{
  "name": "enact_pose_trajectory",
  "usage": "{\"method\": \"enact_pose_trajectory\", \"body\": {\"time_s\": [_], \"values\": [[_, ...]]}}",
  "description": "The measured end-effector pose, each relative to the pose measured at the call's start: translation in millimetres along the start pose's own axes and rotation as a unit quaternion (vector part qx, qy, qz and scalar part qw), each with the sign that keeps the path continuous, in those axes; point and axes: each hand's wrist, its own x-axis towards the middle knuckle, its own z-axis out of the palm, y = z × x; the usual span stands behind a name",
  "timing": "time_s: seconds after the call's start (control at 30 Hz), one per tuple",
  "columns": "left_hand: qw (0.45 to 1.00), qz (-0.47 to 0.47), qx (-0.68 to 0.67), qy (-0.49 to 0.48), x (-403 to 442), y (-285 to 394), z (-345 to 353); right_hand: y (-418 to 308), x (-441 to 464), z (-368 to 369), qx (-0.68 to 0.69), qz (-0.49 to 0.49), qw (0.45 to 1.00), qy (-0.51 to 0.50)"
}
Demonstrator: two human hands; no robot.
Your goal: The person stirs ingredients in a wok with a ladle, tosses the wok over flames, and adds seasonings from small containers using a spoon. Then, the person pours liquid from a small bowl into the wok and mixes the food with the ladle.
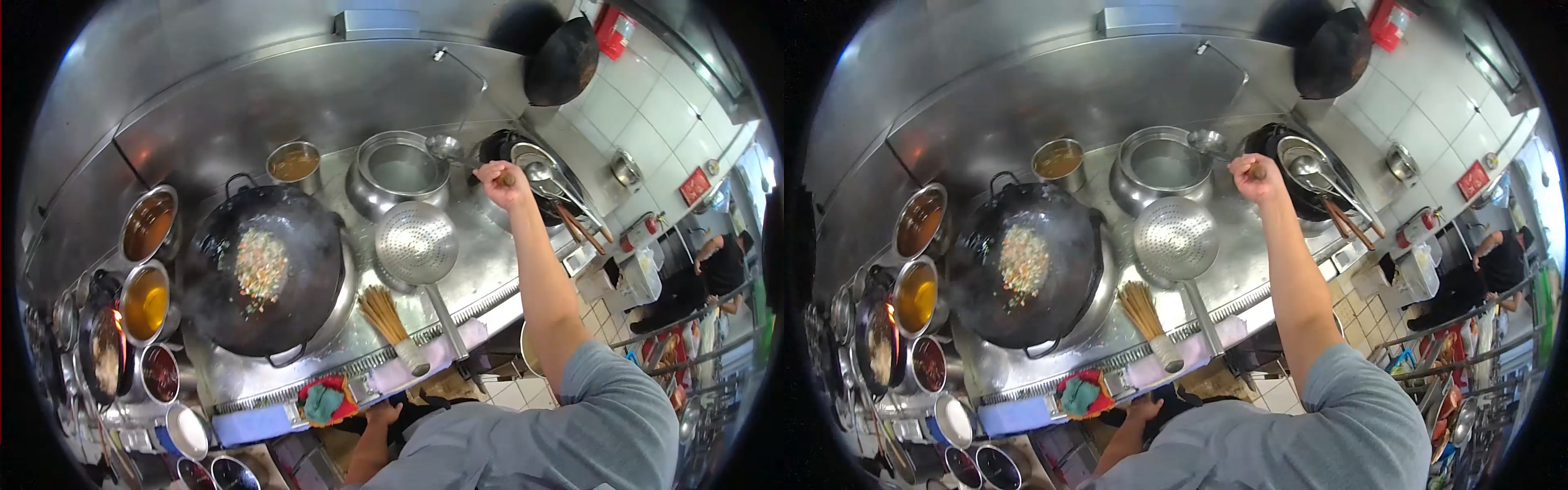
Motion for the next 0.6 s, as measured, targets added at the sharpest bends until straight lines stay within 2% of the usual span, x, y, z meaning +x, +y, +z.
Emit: {"method": "enact_pose_trajectory", "body": {"time_s": [0.07,0.13,0.17,0.2,0.27,0.3,0.4,0.47,0.5,0.53,0.57,0.6], "values": [[0.999,-0.009,0.021,-0.041,12.6,0.8,-2.8,1.1,-3.0,-5.2,0.006,-0.007,1.0,-0.013],[0.974,-0.015,-0.09,-0.208,48.1,-9.5,11.7,4.4,-7.4,-3.9,-0.012,0.006,1.0,-0.009],[0.967,0.003,-0.102,-0.235,53.3,-14.8,5.6,4.8,-8.2,-4.6,0.004,0.004,1.0,-0.015],[0.967,-0.007,-0.1,-0.233,52.0,-19.2,2.6,5.3,-7.9,-4.3,0.011,0.012,1.0,-0.017],[0.983,0.182,-0.007,-0.037,39.0,-22.5,1.7,2.8,-5.6,-6.1,0.036,0.013,0.999,-0.021],[0.948,0.096,-0.207,-0.22,32.9,-27.7,-1.3,1.9,-4.0,-6.4,0.041,0.016,0.998,-0.034],[0.932,0.156,-0.097,-0.312,-57.7,-5.4,-115.5,1.7,-3.8,-7.6,0.077,0.021,0.995,-0.064],[0.971,0.123,-0.182,-0.096,-137.9,16.4,-200.7,3.4,-7.0,-5.6,0.065,0.028,0.995,-0.073],[0.973,0.099,-0.206,-0.022,-160.2,15.7,-232.0,2.1,-5.2,-8.1,0.07,0.025,0.995,-0.071],[0.969,0.074,-0.23,0.056,-176.9,18.3,-259.8,-0.1,-3.2,-9.7,0.072,0.025,0.995,-0.07],[0.937,0.065,-0.245,0.242,-189.3,32.6,-289.0,-1.3,-2.5,-11.2,0.076,0.037,0.993,-0.077],[0.909,0.036,-0.254,0.33,-190.8,29.3,-311.3,-6.5,5.5,-18.8,0.047,0.012,0.993,-0.103]]}}
